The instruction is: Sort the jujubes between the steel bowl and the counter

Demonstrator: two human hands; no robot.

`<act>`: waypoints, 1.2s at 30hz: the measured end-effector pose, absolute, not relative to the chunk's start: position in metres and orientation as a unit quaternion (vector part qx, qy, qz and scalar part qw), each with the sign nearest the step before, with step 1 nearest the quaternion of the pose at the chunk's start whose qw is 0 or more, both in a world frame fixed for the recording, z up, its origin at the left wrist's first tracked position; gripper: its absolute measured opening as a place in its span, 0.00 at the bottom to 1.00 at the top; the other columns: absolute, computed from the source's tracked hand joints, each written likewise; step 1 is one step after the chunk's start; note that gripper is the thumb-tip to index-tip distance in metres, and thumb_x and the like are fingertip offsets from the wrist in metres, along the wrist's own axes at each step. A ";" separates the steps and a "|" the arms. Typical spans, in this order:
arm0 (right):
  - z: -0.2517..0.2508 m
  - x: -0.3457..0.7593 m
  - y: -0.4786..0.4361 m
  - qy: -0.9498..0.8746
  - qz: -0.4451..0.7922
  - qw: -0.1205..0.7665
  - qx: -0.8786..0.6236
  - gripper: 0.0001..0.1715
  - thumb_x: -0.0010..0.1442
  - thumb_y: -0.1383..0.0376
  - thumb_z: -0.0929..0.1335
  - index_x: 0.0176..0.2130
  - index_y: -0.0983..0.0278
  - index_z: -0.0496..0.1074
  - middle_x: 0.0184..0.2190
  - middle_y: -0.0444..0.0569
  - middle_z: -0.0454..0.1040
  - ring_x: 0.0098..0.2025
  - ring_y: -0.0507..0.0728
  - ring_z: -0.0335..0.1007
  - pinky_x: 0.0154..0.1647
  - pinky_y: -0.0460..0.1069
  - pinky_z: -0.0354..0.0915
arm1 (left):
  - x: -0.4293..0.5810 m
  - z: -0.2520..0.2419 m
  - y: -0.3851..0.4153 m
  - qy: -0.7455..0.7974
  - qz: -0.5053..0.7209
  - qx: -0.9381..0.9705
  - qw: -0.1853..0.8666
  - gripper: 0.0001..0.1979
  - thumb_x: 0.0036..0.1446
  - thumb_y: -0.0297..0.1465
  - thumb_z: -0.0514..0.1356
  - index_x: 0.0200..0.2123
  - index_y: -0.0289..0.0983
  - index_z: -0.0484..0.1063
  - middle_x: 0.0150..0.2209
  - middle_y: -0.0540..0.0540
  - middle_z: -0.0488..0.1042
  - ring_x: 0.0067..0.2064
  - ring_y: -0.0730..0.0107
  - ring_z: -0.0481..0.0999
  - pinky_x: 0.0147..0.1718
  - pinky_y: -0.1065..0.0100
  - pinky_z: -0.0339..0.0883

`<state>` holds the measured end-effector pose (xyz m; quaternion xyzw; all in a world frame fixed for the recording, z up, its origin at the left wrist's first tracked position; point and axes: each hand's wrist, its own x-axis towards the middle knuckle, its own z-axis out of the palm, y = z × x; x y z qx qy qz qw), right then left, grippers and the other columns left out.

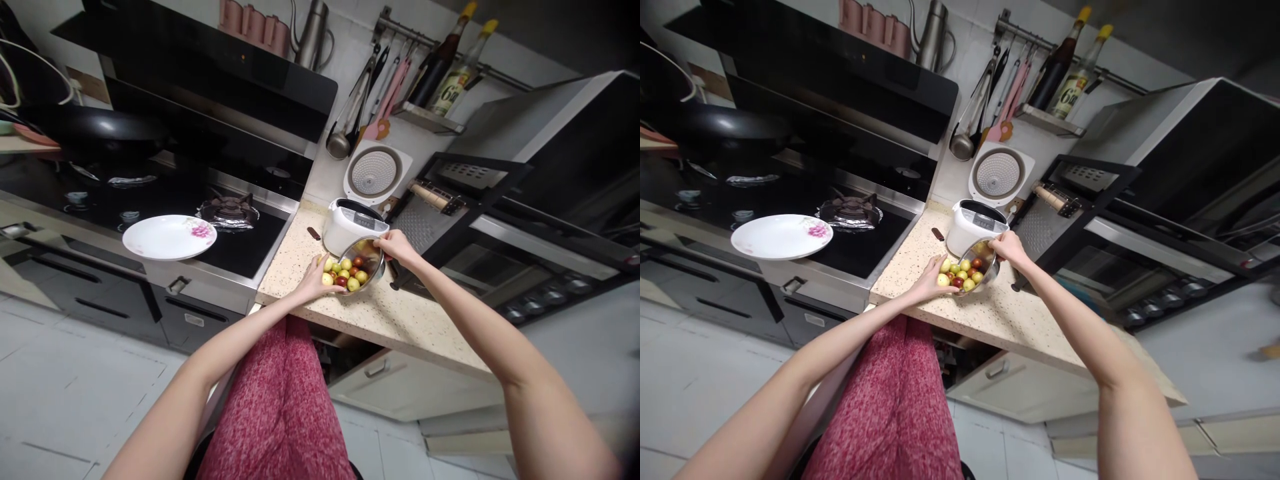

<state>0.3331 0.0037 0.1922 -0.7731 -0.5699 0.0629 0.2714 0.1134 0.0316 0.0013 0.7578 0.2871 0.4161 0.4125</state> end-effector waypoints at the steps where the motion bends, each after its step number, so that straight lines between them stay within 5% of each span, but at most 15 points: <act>1: 0.193 0.333 0.003 -0.568 0.060 0.268 -0.776 0.12 0.50 0.65 0.70 0.18 0.63 0.68 0.09 0.41 0.61 0.14 0.50 0.60 0.18 0.44 0.58 | 0.113 0.002 0.031 0.290 0.415 0.759 0.409 0.61 0.45 0.52 0.76 0.75 0.42 0.49 0.73 0.30 0.47 0.74 0.30 0.54 0.71 0.34 0.52; 15: 0.205 0.323 -0.015 -0.539 0.040 0.242 -0.806 0.13 0.52 0.66 0.71 0.19 0.66 0.72 0.10 0.44 0.65 0.16 0.51 0.64 0.24 0.46 0.63 | 0.108 0.007 0.028 0.340 0.384 0.793 0.329 0.59 0.46 0.57 0.72 0.73 0.38 0.52 0.74 0.27 0.50 0.72 0.26 0.56 0.67 0.30 0.54; 25: 0.212 0.325 -0.030 -0.523 0.036 0.223 -0.822 0.12 0.54 0.67 0.70 0.20 0.65 0.73 0.10 0.44 0.64 0.17 0.53 0.67 0.28 0.45 0.65 | 0.107 0.012 0.020 0.281 0.382 0.860 0.189 0.56 0.53 0.54 0.71 0.75 0.42 0.48 0.75 0.29 0.52 0.76 0.35 0.52 0.71 0.34 0.50; 36: 0.220 0.330 -0.038 -0.503 -0.023 0.165 -0.848 0.13 0.55 0.69 0.69 0.21 0.65 0.74 0.12 0.46 0.68 0.23 0.55 0.73 0.32 0.46 0.65 | 0.109 0.015 0.018 0.202 0.345 0.912 0.087 0.42 0.59 0.47 0.70 0.71 0.39 0.60 0.72 0.30 0.60 0.76 0.40 0.55 0.71 0.36 0.51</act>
